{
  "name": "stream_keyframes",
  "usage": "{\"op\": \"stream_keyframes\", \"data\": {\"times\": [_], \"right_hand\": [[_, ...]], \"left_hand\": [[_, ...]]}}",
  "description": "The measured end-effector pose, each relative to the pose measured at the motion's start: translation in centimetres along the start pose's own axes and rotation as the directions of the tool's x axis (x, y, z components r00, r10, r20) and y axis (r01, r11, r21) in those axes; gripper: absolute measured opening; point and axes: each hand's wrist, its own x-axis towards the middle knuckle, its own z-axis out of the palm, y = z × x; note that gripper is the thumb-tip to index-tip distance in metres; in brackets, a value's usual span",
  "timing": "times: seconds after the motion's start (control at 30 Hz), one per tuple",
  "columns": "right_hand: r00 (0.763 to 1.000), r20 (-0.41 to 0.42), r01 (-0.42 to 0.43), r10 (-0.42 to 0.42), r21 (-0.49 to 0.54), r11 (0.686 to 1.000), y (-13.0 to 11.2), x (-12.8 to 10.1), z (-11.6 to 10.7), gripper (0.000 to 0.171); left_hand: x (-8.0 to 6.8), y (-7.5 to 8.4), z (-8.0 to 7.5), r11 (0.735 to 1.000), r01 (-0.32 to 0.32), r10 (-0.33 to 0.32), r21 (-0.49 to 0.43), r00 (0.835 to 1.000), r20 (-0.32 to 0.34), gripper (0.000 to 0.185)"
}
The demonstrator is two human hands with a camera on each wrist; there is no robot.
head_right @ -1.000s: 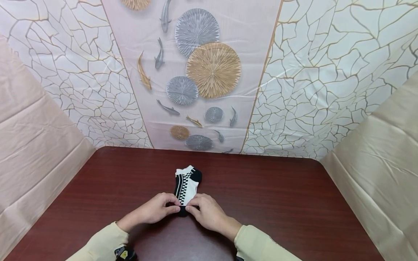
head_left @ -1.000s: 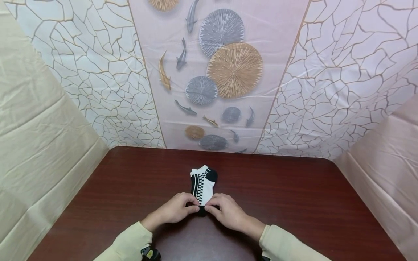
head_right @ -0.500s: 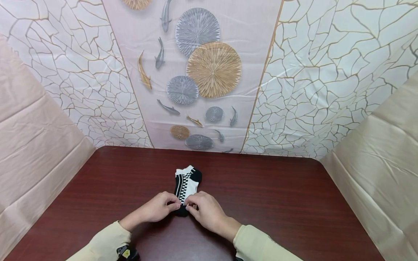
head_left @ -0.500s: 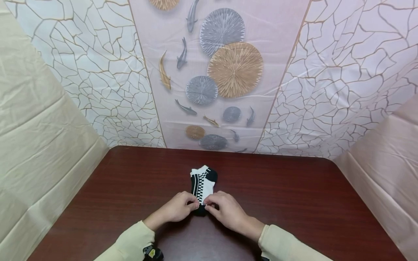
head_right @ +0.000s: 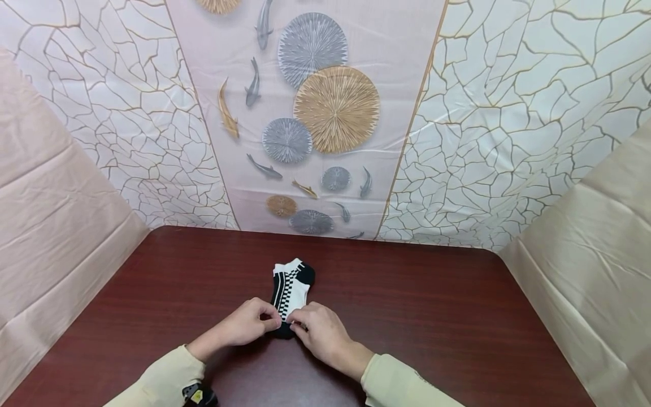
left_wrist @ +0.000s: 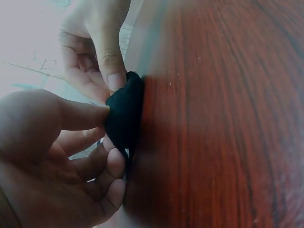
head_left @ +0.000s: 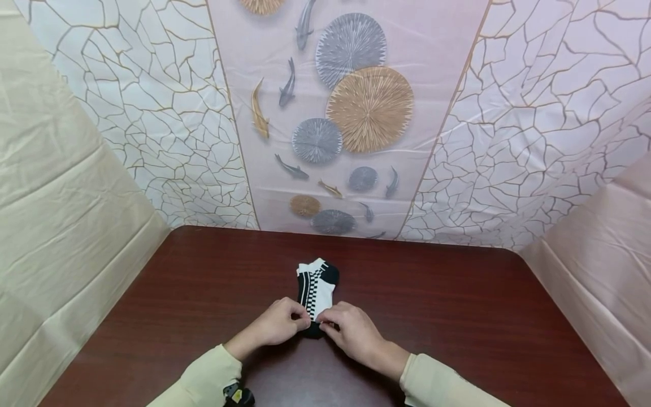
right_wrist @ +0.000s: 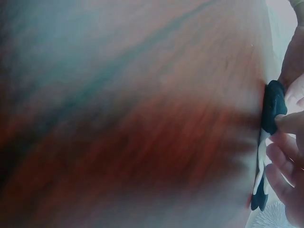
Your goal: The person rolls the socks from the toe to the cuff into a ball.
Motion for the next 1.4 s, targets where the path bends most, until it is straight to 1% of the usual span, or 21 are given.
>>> {"op": "stream_keyframes", "data": {"times": [0.07, 0.17, 0.3, 0.4, 0.53, 0.7, 0.83, 0.9, 1.03, 1.17, 1.27, 1.4], "right_hand": [[1.0, 0.01, -0.003, 0.003, 0.0, 1.0, -0.03, -0.05, 0.04, 0.014], [1.0, 0.028, -0.005, 0.005, 0.004, 1.0, -0.03, -0.11, 0.09, 0.013], [0.999, 0.05, -0.002, 0.002, -0.003, 1.0, -0.01, -0.1, 0.07, 0.013], [0.998, 0.065, 0.0, 0.001, -0.017, 1.0, -0.05, -0.01, -0.01, 0.012], [0.995, 0.099, -0.022, 0.025, -0.035, 0.999, -0.15, -0.04, -0.16, 0.011], [0.987, 0.148, -0.061, 0.067, -0.05, 0.997, -0.3, -0.17, -0.35, 0.014], [0.981, 0.177, -0.072, 0.082, -0.064, 0.995, -0.37, -0.25, -0.37, 0.02], [0.98, 0.181, -0.067, 0.078, -0.069, 0.995, -0.37, -0.26, -0.37, 0.018], [0.986, 0.161, -0.032, 0.042, -0.063, 0.997, -0.34, -0.24, -0.31, 0.012], [0.989, 0.147, -0.017, 0.024, -0.047, 0.999, -0.26, -0.18, -0.24, 0.008], [0.986, 0.157, -0.05, 0.052, -0.019, 0.999, -0.22, -0.1, -0.24, 0.005], [0.978, 0.176, -0.117, 0.111, 0.026, 0.993, -0.21, 0.05, -0.31, 0.004]], "left_hand": [[-0.02, 0.0, -0.02, 1.0, 0.0, 0.0, -0.023, 1.0, 0.003, 0.009], [-0.08, -0.03, -0.04, 0.999, -0.002, 0.003, -0.05, 1.0, 0.013, 0.01], [-0.13, -0.07, -0.07, 0.999, 0.005, -0.005, -0.043, 1.0, 0.01, 0.013], [-0.1, -0.11, -0.1, 1.0, 0.025, -0.025, -0.019, 1.0, 0.003, 0.014], [-0.13, -0.13, -0.05, 0.998, 0.053, -0.053, 0.027, 0.999, 0.002, 0.015], [-0.13, -0.07, -0.05, 0.996, 0.051, -0.051, 0.076, 0.999, -0.002, 0.016], [-0.1, 0.0, -0.08, 0.995, 0.039, -0.039, 0.094, 0.999, -0.003, 0.015], [-0.12, 0.13, -0.13, 0.994, 0.031, -0.031, 0.104, 1.0, -0.006, 0.015], [-0.22, 0.28, -0.22, 0.992, 0.009, -0.007, 0.124, 1.0, -0.014, 0.014], [-0.42, 0.17, -0.32, 0.99, -0.021, 0.024, 0.137, 1.0, -0.02, 0.01], [-0.55, 0.02, -0.38, 0.993, -0.053, 0.055, 0.106, 0.998, -0.017, 0.009], [-0.66, -0.1, -0.35, 0.994, -0.104, 0.104, 0.04, 0.995, 0.0, 0.016]]}}
